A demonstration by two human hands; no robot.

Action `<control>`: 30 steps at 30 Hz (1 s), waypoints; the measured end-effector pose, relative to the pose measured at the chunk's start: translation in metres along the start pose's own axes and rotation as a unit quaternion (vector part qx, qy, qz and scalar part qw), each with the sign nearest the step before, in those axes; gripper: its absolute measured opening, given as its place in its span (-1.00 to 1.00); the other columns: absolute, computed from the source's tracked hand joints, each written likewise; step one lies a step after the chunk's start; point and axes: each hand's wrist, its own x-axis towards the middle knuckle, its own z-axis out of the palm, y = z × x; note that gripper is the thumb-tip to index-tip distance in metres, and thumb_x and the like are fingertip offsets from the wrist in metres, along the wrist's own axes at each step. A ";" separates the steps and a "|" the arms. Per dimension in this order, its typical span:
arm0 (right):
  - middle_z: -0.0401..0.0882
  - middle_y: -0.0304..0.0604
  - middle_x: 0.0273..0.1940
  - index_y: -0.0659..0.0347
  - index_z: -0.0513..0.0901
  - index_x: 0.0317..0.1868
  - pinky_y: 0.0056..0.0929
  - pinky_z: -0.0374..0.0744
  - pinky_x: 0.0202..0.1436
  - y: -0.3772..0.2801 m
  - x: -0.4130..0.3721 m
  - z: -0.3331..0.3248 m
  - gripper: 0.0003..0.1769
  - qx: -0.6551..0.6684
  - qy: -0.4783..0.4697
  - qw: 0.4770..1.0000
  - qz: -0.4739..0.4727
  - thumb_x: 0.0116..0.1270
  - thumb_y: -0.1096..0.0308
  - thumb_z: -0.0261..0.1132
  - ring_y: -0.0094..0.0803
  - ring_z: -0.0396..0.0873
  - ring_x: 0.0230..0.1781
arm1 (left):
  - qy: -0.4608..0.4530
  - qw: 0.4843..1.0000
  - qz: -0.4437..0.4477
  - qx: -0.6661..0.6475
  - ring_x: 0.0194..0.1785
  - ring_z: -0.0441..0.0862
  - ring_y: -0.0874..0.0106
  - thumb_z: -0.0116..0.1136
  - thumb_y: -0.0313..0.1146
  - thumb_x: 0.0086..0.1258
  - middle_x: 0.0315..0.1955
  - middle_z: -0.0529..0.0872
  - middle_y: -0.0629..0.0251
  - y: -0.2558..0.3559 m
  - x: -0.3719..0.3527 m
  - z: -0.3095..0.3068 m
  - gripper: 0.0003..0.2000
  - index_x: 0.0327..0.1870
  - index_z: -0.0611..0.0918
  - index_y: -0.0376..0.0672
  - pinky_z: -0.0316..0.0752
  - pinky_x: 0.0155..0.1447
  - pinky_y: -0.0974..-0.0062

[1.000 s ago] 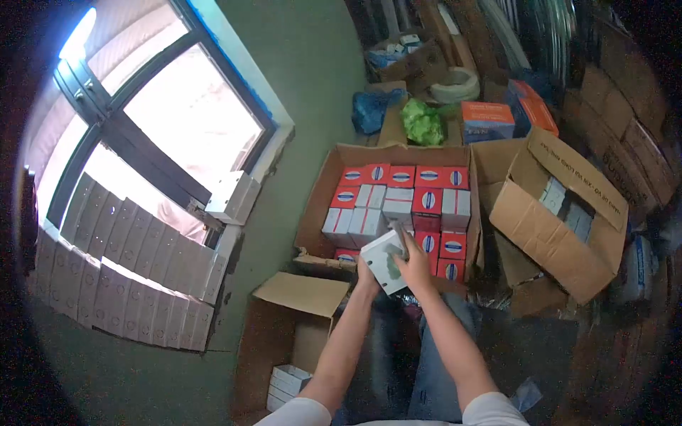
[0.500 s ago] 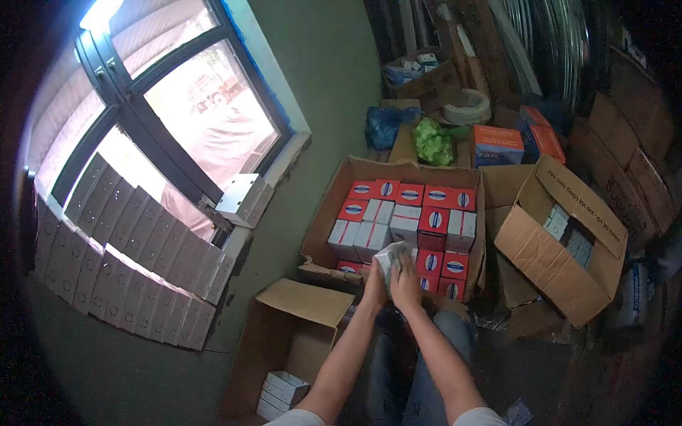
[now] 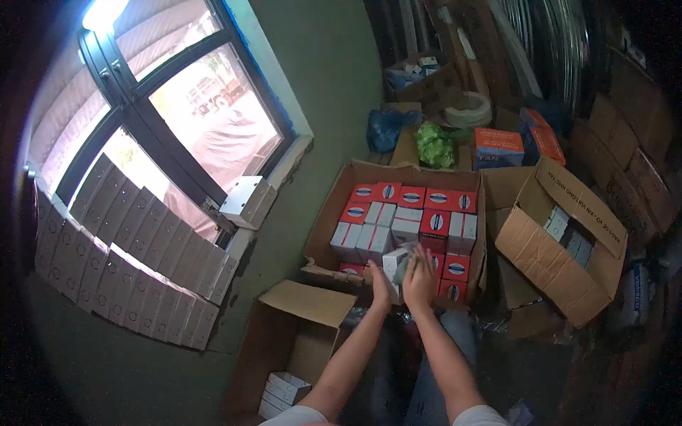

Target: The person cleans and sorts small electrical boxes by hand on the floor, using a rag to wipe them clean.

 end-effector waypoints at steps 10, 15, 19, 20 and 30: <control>0.55 0.18 -0.33 0.48 0.56 -0.28 -0.12 0.42 -0.17 0.039 0.017 -0.022 -0.44 0.077 0.045 0.986 0.143 0.46 0.03 -0.05 0.07 0.51 -0.28 | 0.004 0.990 -0.124 -0.067 0.06 0.48 0.34 -0.43 0.43 0.32 0.02 0.56 0.22 -0.045 0.012 -0.008 -0.17 0.19 0.44 -0.22 0.31 0.19 0.41; 0.61 -0.07 -0.22 0.35 0.59 -0.08 -0.30 0.48 -0.09 0.071 0.026 -0.031 -0.34 0.322 0.027 0.878 0.352 0.37 -0.20 0.06 -0.31 0.57 -0.15 | -0.034 0.988 -0.132 -0.078 0.15 0.44 0.32 -0.46 0.45 0.30 0.05 0.53 0.18 -0.022 -0.005 0.006 -0.15 0.19 0.43 -0.20 0.28 0.24 0.38; 0.54 -0.16 0.03 0.16 0.49 0.14 -0.33 0.49 0.06 0.085 0.021 -0.028 -0.32 0.469 -0.042 0.772 0.426 0.27 -0.23 0.18 -0.36 0.52 0.05 | -0.005 0.992 -0.111 -0.051 0.20 0.39 0.30 -0.43 0.42 0.33 0.11 0.48 0.19 -0.039 0.010 -0.002 -0.21 0.23 0.40 -0.13 0.25 0.27 0.37; 0.55 -0.16 0.03 0.15 0.51 0.12 -0.33 0.50 0.05 0.070 0.020 -0.031 -0.33 0.486 -0.055 0.759 0.430 0.25 -0.24 0.20 -0.36 0.52 0.05 | 0.002 0.992 -0.117 -0.041 0.21 0.38 0.30 -0.41 0.41 0.34 0.12 0.47 0.19 -0.040 0.011 -0.003 -0.23 0.24 0.39 -0.11 0.25 0.27 0.36; 0.54 -0.22 0.02 0.04 0.50 0.08 -0.36 0.47 -0.03 0.060 0.023 -0.008 -0.54 0.484 -0.097 0.745 0.448 0.28 -0.04 0.21 -0.37 0.51 0.01 | -0.002 0.993 -0.110 0.034 0.01 0.49 0.34 -0.27 0.38 0.33 -0.06 0.56 0.24 -0.036 0.014 0.004 -0.26 0.19 0.44 -0.14 0.38 0.07 0.35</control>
